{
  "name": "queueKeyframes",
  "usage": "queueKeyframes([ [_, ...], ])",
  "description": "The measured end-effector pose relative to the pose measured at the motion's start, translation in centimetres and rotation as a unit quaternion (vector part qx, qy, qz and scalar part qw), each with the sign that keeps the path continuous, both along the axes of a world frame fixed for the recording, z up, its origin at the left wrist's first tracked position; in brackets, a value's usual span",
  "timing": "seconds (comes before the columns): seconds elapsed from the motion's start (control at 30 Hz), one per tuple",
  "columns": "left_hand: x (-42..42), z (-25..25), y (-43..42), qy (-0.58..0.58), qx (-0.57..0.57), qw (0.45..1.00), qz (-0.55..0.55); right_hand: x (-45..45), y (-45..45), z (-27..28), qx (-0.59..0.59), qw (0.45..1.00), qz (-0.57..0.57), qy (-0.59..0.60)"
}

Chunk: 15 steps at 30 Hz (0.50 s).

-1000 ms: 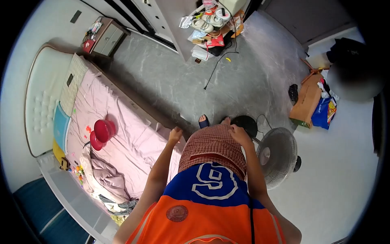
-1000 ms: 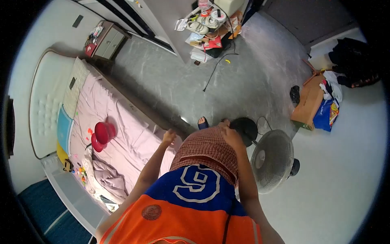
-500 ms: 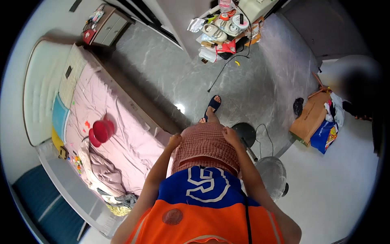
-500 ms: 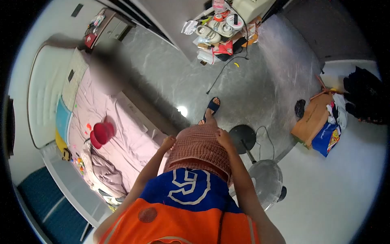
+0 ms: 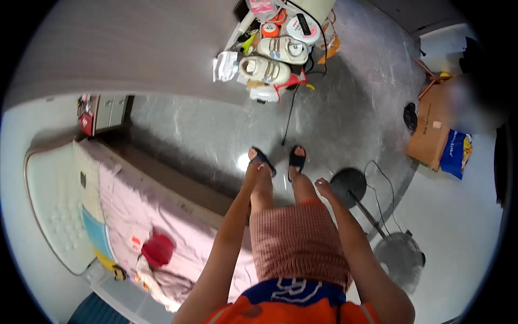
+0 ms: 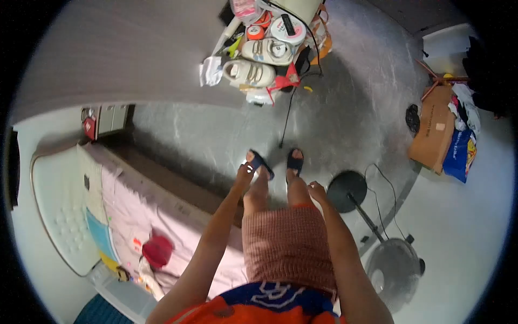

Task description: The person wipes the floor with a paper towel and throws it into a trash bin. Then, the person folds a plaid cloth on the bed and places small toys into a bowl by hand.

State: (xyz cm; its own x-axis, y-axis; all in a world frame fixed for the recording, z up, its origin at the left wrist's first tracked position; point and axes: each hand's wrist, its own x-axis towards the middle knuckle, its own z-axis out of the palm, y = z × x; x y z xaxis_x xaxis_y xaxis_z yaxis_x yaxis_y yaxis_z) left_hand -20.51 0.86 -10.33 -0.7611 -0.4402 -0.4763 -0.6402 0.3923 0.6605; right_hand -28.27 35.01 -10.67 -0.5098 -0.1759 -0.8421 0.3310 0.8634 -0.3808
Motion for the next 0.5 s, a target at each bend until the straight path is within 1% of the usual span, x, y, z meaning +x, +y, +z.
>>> queueKeyframes([
  [0.07, -1.9, -13.0, -3.7, -0.001, -0.010, 0.994, -0.110, -3.9, -1.4, -5.5, -0.007, 0.999, 0.003, 0.033],
  [0.13, -7.0, -10.0, -4.8, -0.072, -0.050, 0.996, -0.027, -7.2, -2.1, -11.2, -0.018, 0.997, 0.024, 0.078],
  [0.17, -8.9, -11.7, -5.5, -0.081, -0.046, 0.995, -0.020, -9.0, -2.0, -14.7, -0.024, 0.980, 0.089, 0.174],
  [0.2, -10.3, -14.0, -6.4, -0.090, -0.046, 0.995, -0.015, -10.9, -2.1, -18.8, -0.034, 0.968, 0.110, 0.224],
  [0.23, -11.8, -16.6, -7.0, -0.083, -0.074, 0.994, -0.016, -12.9, -2.2, -22.8, -0.041, 0.952, 0.132, 0.275],
  [0.27, -13.1, -19.2, -7.3, -0.078, -0.100, 0.992, -0.018, -14.8, -2.6, -26.5, -0.047, 0.952, 0.116, 0.278],
  [0.3, -13.7, -24.9, -7.9, -0.056, -0.147, 0.987, -0.032, -17.3, -4.1, -26.5, -0.057, 0.974, 0.091, 0.202],
  [0.33, -15.2, -26.8, -7.8, -0.070, -0.123, 0.990, -0.013, -19.9, -5.3, -26.9, -0.046, 0.983, 0.068, 0.164],
  [0.37, -16.7, -27.2, -7.7, -0.085, -0.098, 0.992, 0.008, -22.6, -6.5, -27.0, -0.034, 0.990, 0.045, 0.126],
  [0.4, -18.0, -27.7, -7.4, -0.101, -0.098, 0.990, 0.014, -24.4, -7.4, -28.9, -0.004, 0.992, 0.022, 0.128],
  [0.47, -19.9, -32.5, -7.5, -0.102, -0.121, 0.986, 0.045, -27.7, -9.4, -31.9, 0.039, 0.980, 0.102, 0.169],
  [0.5, -20.7, -34.6, -7.8, -0.102, -0.123, 0.986, 0.051, -29.3, -10.2, -33.0, 0.036, 0.979, 0.107, 0.170],
])
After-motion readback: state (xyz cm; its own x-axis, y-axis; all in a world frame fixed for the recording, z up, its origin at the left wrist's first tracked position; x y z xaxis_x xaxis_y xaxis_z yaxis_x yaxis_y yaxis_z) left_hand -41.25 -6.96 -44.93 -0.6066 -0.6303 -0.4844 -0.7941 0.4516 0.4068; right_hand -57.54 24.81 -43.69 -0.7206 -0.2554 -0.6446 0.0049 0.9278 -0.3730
